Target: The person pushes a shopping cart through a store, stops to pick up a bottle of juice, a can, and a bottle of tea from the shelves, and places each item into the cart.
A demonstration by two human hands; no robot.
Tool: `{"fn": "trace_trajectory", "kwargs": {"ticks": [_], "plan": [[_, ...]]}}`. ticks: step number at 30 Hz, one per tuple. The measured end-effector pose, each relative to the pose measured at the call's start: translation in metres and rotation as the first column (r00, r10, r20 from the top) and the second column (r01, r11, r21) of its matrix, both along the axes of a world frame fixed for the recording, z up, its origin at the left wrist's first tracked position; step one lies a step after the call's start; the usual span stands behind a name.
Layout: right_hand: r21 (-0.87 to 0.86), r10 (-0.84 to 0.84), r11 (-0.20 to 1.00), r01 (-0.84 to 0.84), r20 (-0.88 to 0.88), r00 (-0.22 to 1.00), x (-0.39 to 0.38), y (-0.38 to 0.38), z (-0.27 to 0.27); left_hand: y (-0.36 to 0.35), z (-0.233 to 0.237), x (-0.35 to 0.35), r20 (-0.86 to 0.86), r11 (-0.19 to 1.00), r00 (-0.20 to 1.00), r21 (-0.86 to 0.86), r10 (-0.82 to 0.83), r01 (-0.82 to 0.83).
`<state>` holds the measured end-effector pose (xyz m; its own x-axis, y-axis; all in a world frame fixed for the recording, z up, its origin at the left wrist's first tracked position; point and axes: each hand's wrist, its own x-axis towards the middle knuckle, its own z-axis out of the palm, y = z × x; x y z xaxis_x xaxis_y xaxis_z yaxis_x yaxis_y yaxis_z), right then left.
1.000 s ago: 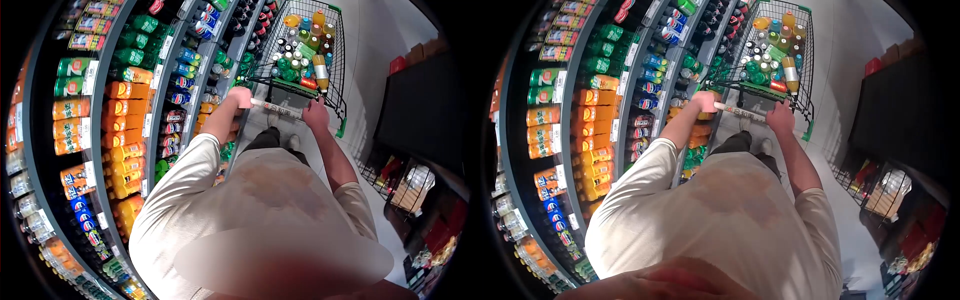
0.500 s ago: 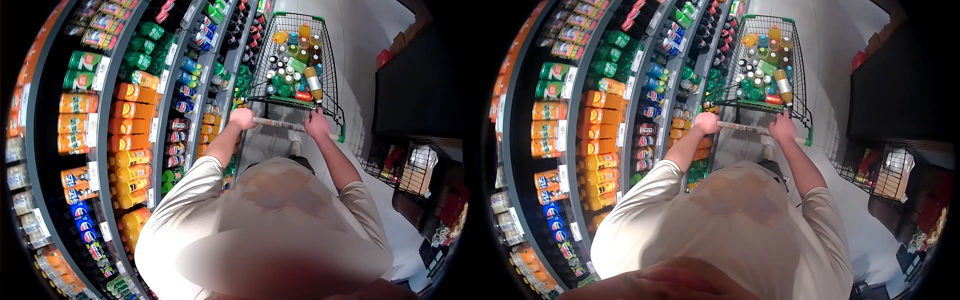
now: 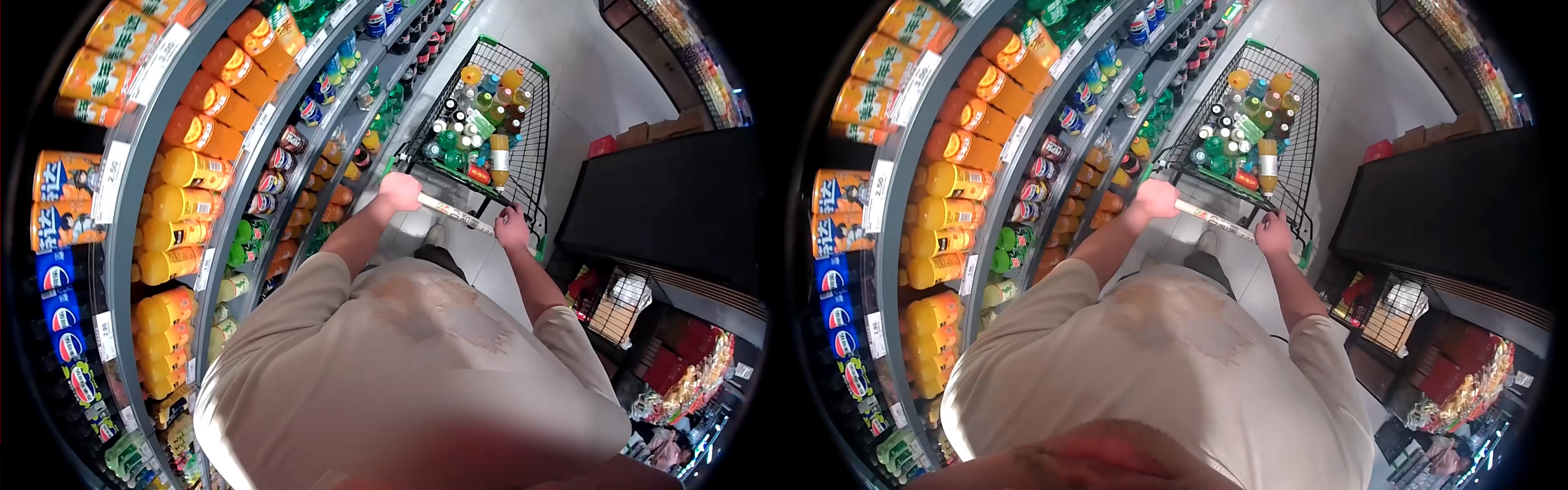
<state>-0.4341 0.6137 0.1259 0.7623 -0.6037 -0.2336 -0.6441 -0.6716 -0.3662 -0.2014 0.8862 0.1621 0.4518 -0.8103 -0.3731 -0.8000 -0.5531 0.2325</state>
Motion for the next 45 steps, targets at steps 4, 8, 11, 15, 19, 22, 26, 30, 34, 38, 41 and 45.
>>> {"fn": "trace_trajectory", "kwargs": {"ticks": [4,8,11,15,19,22,26,30,34,38,41,45], "plan": [[-0.004,-0.007,1.000,0.007,-0.027,1.000,-0.006,0.014,0.007,0.018,0.005,-0.011,-0.004,1.000,1.000,-0.025,0.010,-0.010],[-0.030,0.028,0.999,-0.028,-0.005,1.000,-0.021,0.033,0.000,0.044,-0.008,-0.022,-0.008,0.993,1.000,-0.117,-0.010,0.009],[-0.047,0.034,0.998,-0.034,0.019,0.999,-0.028,0.038,-0.007,0.055,-0.009,-0.029,0.005,0.988,1.000,-0.157,0.004,-0.003],[-0.054,0.055,0.997,-0.052,0.055,0.997,-0.042,0.064,-0.005,0.078,-0.017,-0.043,0.044,0.987,0.999,-0.162,-0.002,0.009],[-0.069,0.075,0.995,-0.069,0.082,0.994,-0.054,0.073,-0.011,0.094,-0.015,-0.052,0.068,0.986,0.998,-0.169,0.009,0.003],[-0.072,0.084,0.994,-0.077,0.095,0.992,-0.065,0.085,-0.014,0.109,-0.008,-0.064,0.055,0.986,0.998,-0.165,0.030,-0.021],[-0.089,0.079,0.994,-0.069,0.115,0.990,-0.075,0.095,-0.012,0.121,-0.006,-0.077,0.075,0.983,0.996,-0.182,0.055,-0.041],[-0.077,0.046,0.996,-0.036,0.129,0.991,-0.088,0.114,-0.010,0.134,-0.019,-0.100,0.192,0.970,0.977,-0.237,0.092,-0.045],[-0.069,0.062,0.996,-0.053,0.123,0.991,-0.102,0.129,-0.003,0.146,-0.029,-0.122,0.265,0.949,0.955,-0.313,0.130,-0.042],[-0.037,0.054,0.998,-0.050,0.142,0.988,-0.114,0.134,0.001,0.149,-0.028,-0.135,0.209,0.963,0.972,-0.266,0.108,-0.049],[-0.029,0.058,0.998,-0.054,0.160,0.985,-0.126,0.135,-0.005,0.154,-0.024,-0.142,0.168,0.961,0.983,-0.275,0.070,-0.021],[-0.022,0.057,0.998,-0.055,0.123,0.991,-0.132,0.136,0.003,0.155,-0.016,-0.143,0.031,0.979,0.999,-0.201,-0.008,0.014]]}}
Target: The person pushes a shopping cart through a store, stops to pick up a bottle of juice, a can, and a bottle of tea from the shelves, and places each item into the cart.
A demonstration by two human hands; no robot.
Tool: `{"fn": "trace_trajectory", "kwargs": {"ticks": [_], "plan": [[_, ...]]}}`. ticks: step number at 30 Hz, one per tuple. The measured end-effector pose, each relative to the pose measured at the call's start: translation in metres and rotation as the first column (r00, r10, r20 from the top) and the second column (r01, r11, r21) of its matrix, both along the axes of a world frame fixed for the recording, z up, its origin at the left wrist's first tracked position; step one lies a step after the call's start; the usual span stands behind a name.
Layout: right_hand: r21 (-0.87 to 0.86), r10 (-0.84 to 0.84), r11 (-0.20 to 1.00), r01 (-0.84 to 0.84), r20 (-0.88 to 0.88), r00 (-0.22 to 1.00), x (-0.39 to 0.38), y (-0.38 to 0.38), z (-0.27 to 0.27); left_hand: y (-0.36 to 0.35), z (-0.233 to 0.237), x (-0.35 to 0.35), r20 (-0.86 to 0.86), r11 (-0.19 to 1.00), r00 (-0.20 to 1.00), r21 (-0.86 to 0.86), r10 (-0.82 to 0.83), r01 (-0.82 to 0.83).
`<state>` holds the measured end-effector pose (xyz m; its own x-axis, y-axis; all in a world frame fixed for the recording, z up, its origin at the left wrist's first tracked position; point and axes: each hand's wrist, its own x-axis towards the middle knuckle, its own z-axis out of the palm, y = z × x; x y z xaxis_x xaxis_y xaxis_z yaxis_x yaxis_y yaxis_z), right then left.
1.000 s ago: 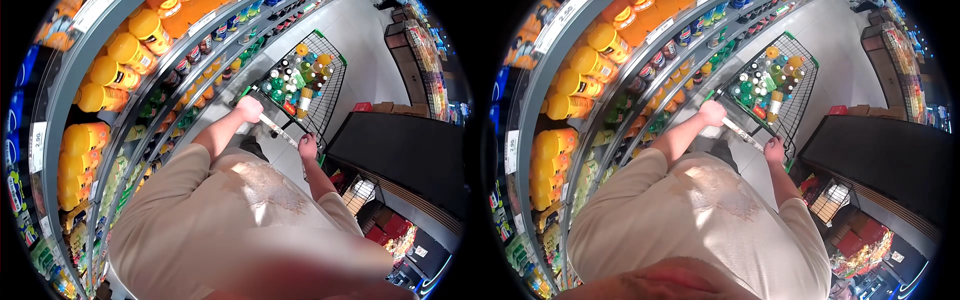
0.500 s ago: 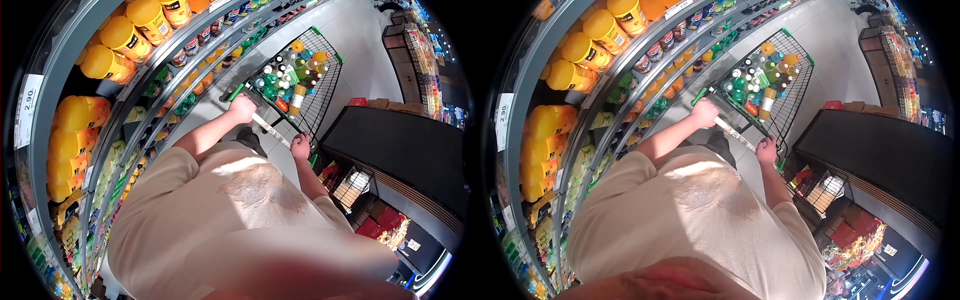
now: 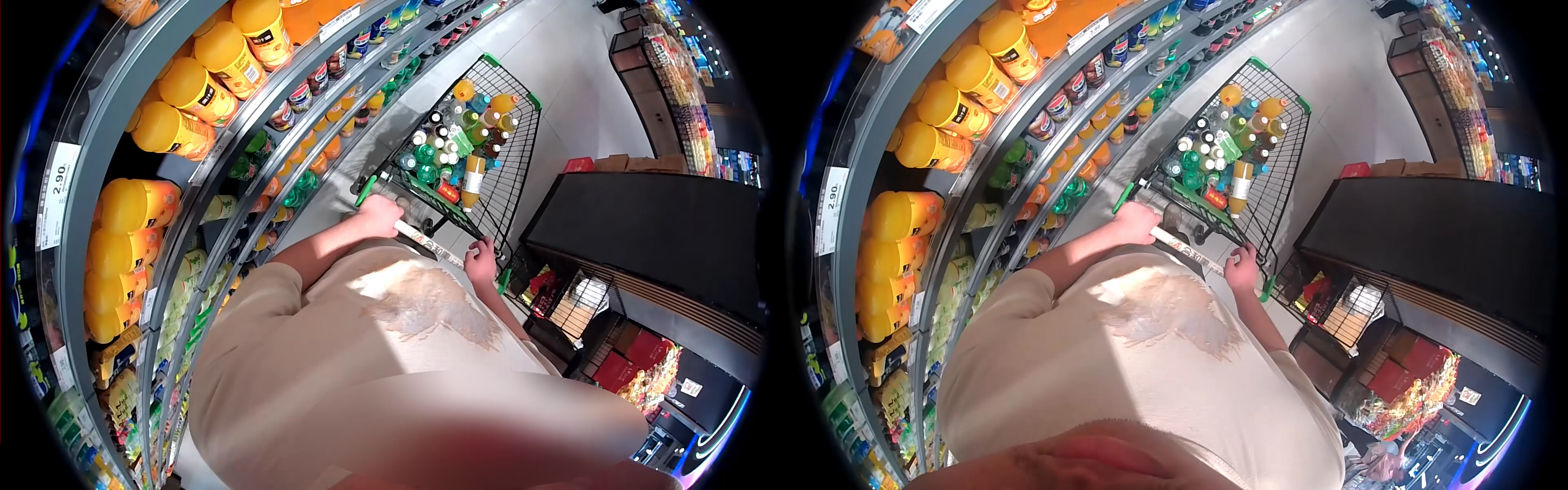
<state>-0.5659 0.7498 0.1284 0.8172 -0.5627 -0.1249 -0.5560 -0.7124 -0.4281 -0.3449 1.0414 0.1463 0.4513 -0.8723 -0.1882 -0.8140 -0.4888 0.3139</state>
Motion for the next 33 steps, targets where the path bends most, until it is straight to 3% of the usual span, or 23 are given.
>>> {"fn": "trace_trajectory", "kwargs": {"ticks": [2,4,6,7,9,11,12,15,18,20,23,25,31,33], "plan": [[0.010,-0.011,1.000,0.011,0.015,1.000,-0.004,0.002,0.001,0.004,0.018,0.001,-0.108,0.998,0.994,0.057,-0.029,0.035],[0.013,-0.003,1.000,0.003,0.028,1.000,-0.008,0.004,-0.005,0.016,0.024,0.000,-0.261,0.921,0.964,-0.386,-0.049,-0.058],[0.034,-0.002,0.999,0.000,0.033,0.999,-0.005,0.000,-0.003,0.018,0.021,0.006,-0.409,0.650,0.911,-0.705,-0.045,-0.284],[0.049,-0.007,0.999,0.006,0.026,1.000,-0.008,0.002,-0.003,0.018,0.010,-0.001,-0.599,0.357,0.800,-0.741,0.032,-0.569],[0.083,0.000,0.997,-0.004,0.054,0.999,-0.013,0.002,-0.008,0.032,-0.015,0.011,-0.768,0.029,0.626,-0.628,0.137,-0.778],[0.120,-0.013,0.993,0.007,0.048,0.999,-0.014,0.004,-0.008,0.056,-0.087,0.037,-0.826,-0.143,0.472,-0.530,0.307,-0.836],[0.131,-0.004,0.991,-0.004,0.056,0.998,-0.014,0.004,-0.009,0.071,-0.121,0.048,-0.894,-0.210,0.319,-0.393,0.314,-0.895],[0.094,0.004,0.995,-0.011,0.068,0.998,-0.009,-0.006,-0.009,0.095,-0.124,0.078,-0.962,-0.368,-0.029,-0.075,0.270,-0.927],[0.106,0.016,0.994,-0.023,0.071,0.997,-0.004,-0.005,-0.001,0.113,-0.125,0.111,-0.977,-0.526,0.034,-0.143,0.211,-0.839],[0.071,0.045,0.996,-0.051,0.087,0.995,-0.004,-0.010,-0.008,0.122,-0.134,0.132,-0.993,-0.568,-0.003,-0.065,0.118,-0.821],[0.151,0.026,0.988,-0.035,0.063,0.998,-0.003,-0.012,-0.008,0.131,-0.148,0.154,-0.998,-0.623,-0.051,0.053,-0.021,-0.780],[0.123,0.045,0.991,-0.050,0.048,0.998,-0.003,-0.014,-0.009,0.132,-0.160,0.166,-0.999,-0.637,-0.039,0.044,-0.023,-0.770],[0.167,0.048,0.984,-0.057,0.060,0.997,-0.007,-0.016,-0.014,0.147,-0.216,0.183,-0.989,-0.512,-0.010,0.083,-0.144,-0.855],[0.180,0.034,0.983,-0.041,0.041,0.999,-0.007,-0.012,-0.010,0.154,-0.216,0.187,-0.989,-0.475,-0.049,0.110,-0.139,-0.873]]}}
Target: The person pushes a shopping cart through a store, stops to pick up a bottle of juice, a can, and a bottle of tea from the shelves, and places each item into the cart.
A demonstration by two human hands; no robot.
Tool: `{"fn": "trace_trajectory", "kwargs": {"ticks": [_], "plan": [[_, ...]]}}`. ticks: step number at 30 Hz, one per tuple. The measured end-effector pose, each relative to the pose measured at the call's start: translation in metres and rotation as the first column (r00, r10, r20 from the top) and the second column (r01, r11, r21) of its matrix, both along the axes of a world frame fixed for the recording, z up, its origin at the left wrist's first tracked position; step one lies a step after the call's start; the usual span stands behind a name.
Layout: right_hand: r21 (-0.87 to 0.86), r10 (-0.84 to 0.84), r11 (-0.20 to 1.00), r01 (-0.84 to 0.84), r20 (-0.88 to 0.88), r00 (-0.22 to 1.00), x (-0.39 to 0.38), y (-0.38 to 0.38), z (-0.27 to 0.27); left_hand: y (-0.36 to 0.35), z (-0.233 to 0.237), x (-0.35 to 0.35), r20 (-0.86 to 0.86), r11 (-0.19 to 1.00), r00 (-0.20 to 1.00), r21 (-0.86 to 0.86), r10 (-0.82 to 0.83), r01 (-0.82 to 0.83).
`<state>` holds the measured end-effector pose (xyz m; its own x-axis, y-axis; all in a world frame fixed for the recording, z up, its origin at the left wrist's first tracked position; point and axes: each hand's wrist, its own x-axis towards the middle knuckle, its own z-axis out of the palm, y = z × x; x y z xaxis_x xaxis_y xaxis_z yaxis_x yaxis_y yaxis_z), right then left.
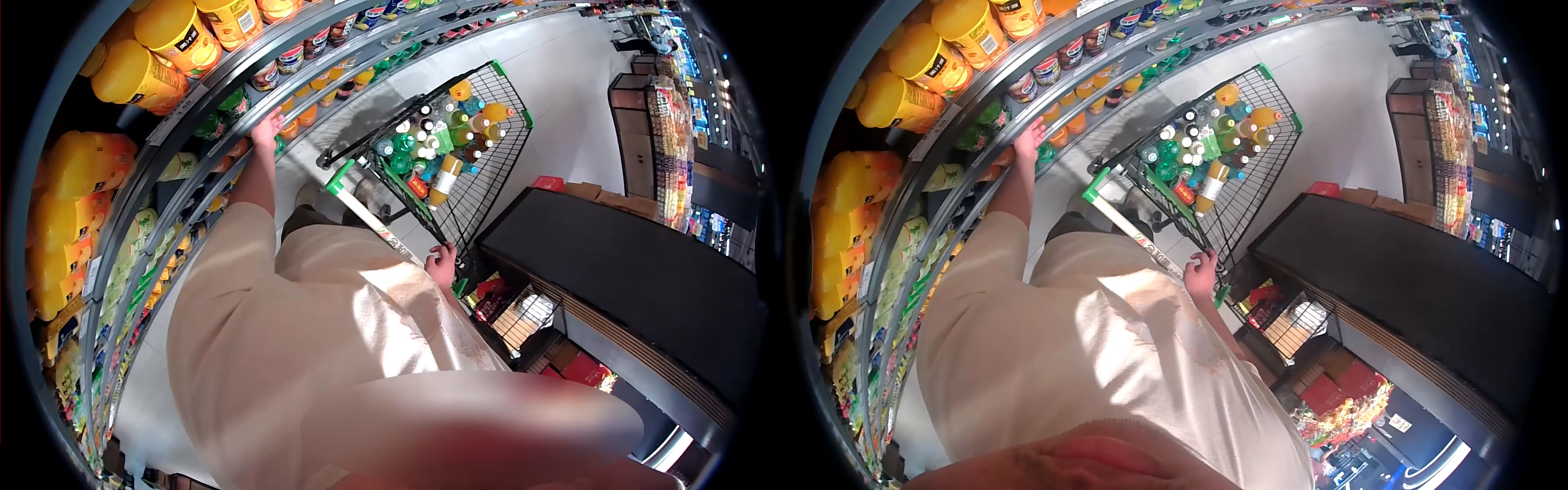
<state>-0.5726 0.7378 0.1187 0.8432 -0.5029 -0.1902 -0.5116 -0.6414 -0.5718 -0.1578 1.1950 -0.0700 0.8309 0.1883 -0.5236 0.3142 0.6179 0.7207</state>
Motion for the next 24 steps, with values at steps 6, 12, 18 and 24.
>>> {"fn": "trace_trajectory", "kwargs": {"ticks": [6,12,18,24], "plan": [[-0.017,0.047,0.999,-0.047,0.006,0.999,-0.002,-0.020,-0.015,-0.001,0.029,0.014,-0.084,0.991,0.991,0.084,-0.101,0.108],[-0.043,0.063,0.997,-0.062,0.022,0.998,-0.001,-0.022,-0.017,0.004,0.022,0.013,-0.075,0.998,0.995,-0.033,-0.062,0.060],[-0.099,0.095,0.991,-0.092,0.026,0.995,-0.001,-0.016,-0.011,0.000,0.003,0.009,-0.200,0.987,0.980,-0.158,-0.011,-0.021],[-0.086,0.085,0.993,-0.080,0.054,0.995,0.001,-0.018,-0.013,-0.024,0.027,-0.031,-0.279,0.957,0.937,-0.133,0.212,-0.256]]}}
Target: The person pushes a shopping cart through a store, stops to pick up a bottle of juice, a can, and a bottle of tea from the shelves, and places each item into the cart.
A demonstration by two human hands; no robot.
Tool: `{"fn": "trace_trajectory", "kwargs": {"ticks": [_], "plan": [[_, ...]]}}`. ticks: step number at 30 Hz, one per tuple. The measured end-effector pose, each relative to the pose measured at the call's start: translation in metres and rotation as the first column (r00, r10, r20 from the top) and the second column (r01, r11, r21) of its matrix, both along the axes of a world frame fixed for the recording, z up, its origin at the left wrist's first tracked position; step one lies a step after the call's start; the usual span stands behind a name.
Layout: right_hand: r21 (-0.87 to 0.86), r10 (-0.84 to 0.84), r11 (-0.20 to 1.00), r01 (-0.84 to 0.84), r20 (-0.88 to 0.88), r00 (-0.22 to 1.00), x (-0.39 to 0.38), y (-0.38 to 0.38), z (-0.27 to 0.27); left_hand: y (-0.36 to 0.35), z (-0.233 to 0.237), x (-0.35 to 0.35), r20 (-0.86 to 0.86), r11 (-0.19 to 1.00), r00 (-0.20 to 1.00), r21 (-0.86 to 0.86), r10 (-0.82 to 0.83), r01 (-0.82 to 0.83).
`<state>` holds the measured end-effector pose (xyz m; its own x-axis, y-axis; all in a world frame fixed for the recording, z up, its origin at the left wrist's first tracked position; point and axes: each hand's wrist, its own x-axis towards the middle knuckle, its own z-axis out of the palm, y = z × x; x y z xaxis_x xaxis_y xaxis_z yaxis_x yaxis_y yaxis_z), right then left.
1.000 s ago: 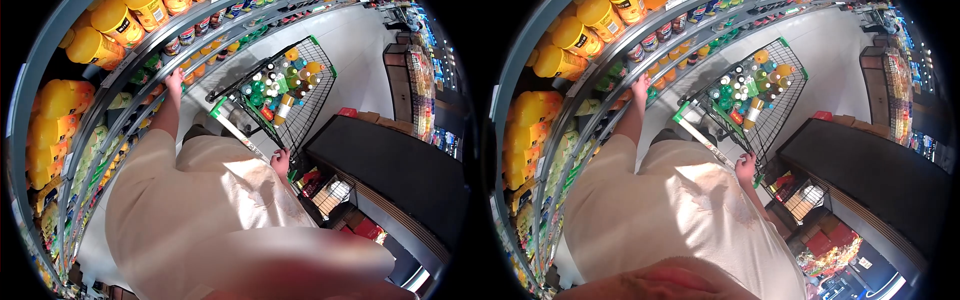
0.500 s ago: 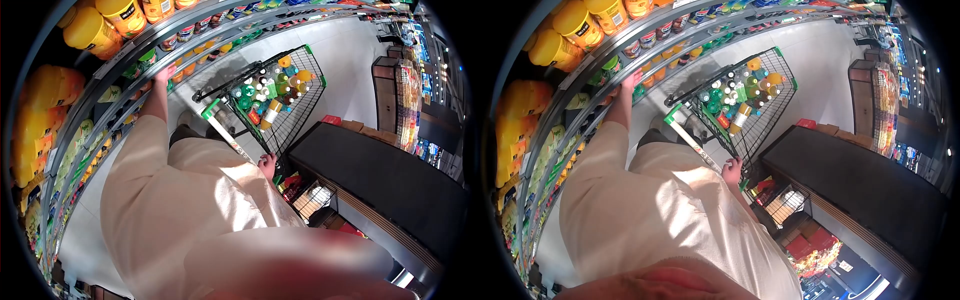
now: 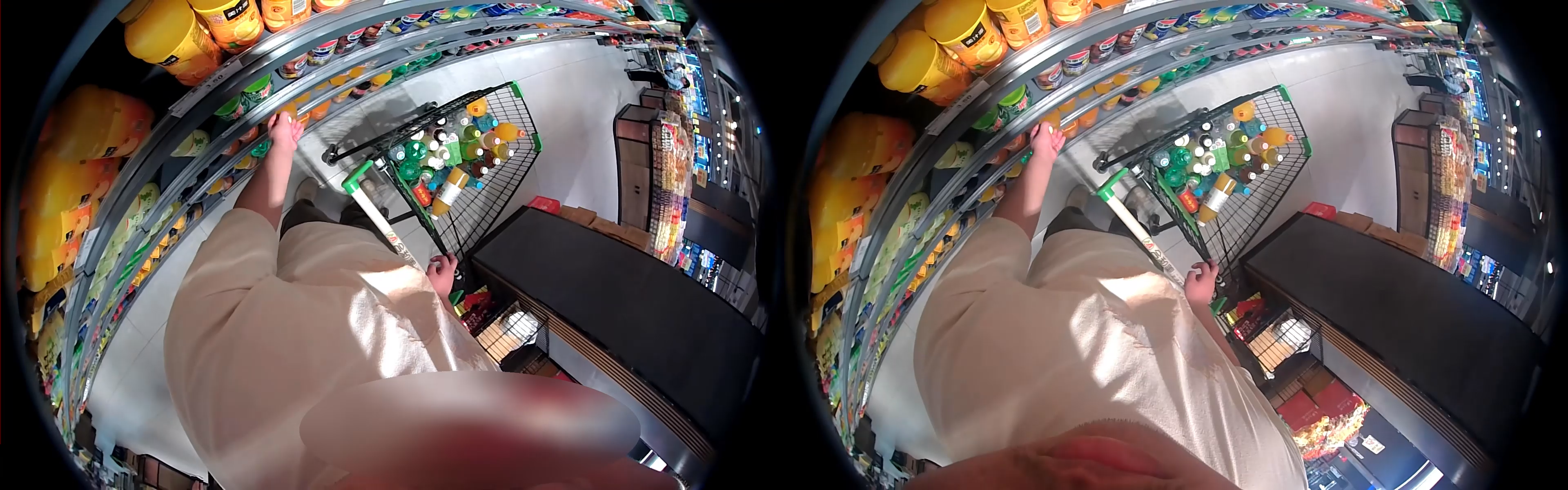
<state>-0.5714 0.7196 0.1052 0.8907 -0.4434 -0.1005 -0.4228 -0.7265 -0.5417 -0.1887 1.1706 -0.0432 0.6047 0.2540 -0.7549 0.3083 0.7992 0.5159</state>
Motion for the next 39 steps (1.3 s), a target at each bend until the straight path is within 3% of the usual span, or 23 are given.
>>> {"fn": "trace_trajectory", "kwargs": {"ticks": [3,7,9,12,14,15,17,18,20,21,22,23,24,26,28,30,31,32,34,35,36,38,39], "plan": [[0.006,-0.009,1.000,0.009,-0.022,1.000,0.001,0.003,0.007,-0.003,-0.021,-0.041,0.101,1.000,0.995,0.013,-0.014,0.013],[0.039,-0.025,0.999,0.027,-0.043,0.999,0.004,0.009,0.016,0.006,-0.009,-0.108,0.162,0.993,0.980,0.044,-0.117,0.111],[0.016,-0.010,1.000,0.011,-0.042,0.999,0.007,0.010,0.017,0.010,0.045,-0.141,0.144,0.976,0.966,0.066,-0.214,0.207],[-0.073,0.005,0.997,-0.010,-0.064,0.998,0.005,0.008,0.011,0.021,0.070,-0.183,0.229,0.921,0.893,0.042,-0.386,0.387],[-0.258,0.074,0.961,-0.098,-0.101,0.992,0.007,-0.004,-0.006,0.009,0.144,-0.206,0.156,0.869,0.862,0.208,-0.483,0.449],[-0.171,-0.021,0.985,-0.022,-0.245,0.969,0.018,0.003,0.009,0.007,0.160,-0.215,0.166,0.840,0.834,0.257,-0.526,0.478],[-0.126,-0.010,0.992,-0.014,-0.186,0.982,0.042,0.026,0.036,0.002,0.185,-0.227,0.178,0.763,0.765,0.365,-0.619,0.533],[-0.059,-0.027,0.998,0.017,-0.187,0.982,0.060,0.045,0.058,-0.001,0.192,-0.230,0.250,0.724,0.701,0.438,-0.668,0.533],[0.111,0.095,0.990,-0.082,-0.119,0.988,0.083,0.054,0.067,-0.013,0.184,-0.232,0.445,0.716,0.565,0.500,-0.695,0.487],[0.414,0.104,0.908,-0.066,-0.072,0.992,0.095,0.065,0.069,-0.019,0.199,-0.231,0.461,0.670,0.487,0.530,-0.742,0.520],[0.674,0.098,0.736,-0.062,-0.016,0.995,0.105,0.079,0.077,-0.025,0.204,-0.230,0.458,0.625,0.425,0.564,-0.781,0.540],[0.873,0.082,0.488,0.014,-0.062,0.995,0.118,0.097,0.105,-0.033,0.220,-0.224,0.456,0.559,0.326,0.633,-0.828,0.536],[0.978,0.084,0.188,0.084,-0.102,0.991,0.131,0.113,0.136,-0.041,0.241,-0.216,0.447,0.494,0.223,0.698,-0.866,0.519],[0.936,0.066,-0.352,-0.002,0.027,0.997,0.148,0.134,0.163,-0.056,0.274,-0.199,0.356,0.335,0.002,0.877,-0.934,0.345],[0.888,-0.078,-0.460,-0.016,-0.023,0.997,0.158,0.140,0.170,-0.078,0.306,-0.182,0.242,0.212,-0.273,0.968,-0.931,0.136],[0.844,-0.209,-0.534,-0.043,-0.083,0.974,0.157,0.123,0.148,-0.102,0.330,-0.169,0.139,0.191,-0.465,0.979,-0.875,-0.067],[0.812,-0.279,-0.580,-0.063,-0.126,0.952,0.155,0.107,0.142,-0.109,0.337,-0.165,0.080,0.113,-0.549,0.993,-0.832,-0.026],[0.660,-0.202,-0.746,-0.084,-0.105,0.974,0.146,0.085,0.136,-0.117,0.338,-0.165,0.188,0.082,-0.534,0.973,-0.824,0.216],[0.481,-0.188,-0.867,-0.129,-0.077,0.979,0.132,0.057,0.128,-0.131,0.339,-0.161,0.369,0.011,-0.422,0.764,-0.828,0.646],[0.536,-0.182,-0.830,-0.155,0.002,0.983,0.121,0.043,0.123,-0.136,0.332,-0.154,0.349,-0.001,-0.346,0.703,-0.871,0.711],[0.586,-0.173,-0.789,-0.188,0.081,0.982,0.111,0.031,0.119,-0.141,0.317,-0.146,0.019,-0.108,-0.335,0.929,-0.942,0.354],[0.480,-0.193,-0.840,-0.252,0.169,0.966,0.100,0.017,0.122,-0.144,0.274,-0.128,-0.248,-0.212,-0.179,0.956,-0.952,-0.201],[0.505,-0.183,-0.819,-0.273,0.221,0.958,0.097,0.008,0.121,-0.144,0.250,-0.122,-0.220,-0.190,-0.144,0.962,-0.965,-0.194]]}}
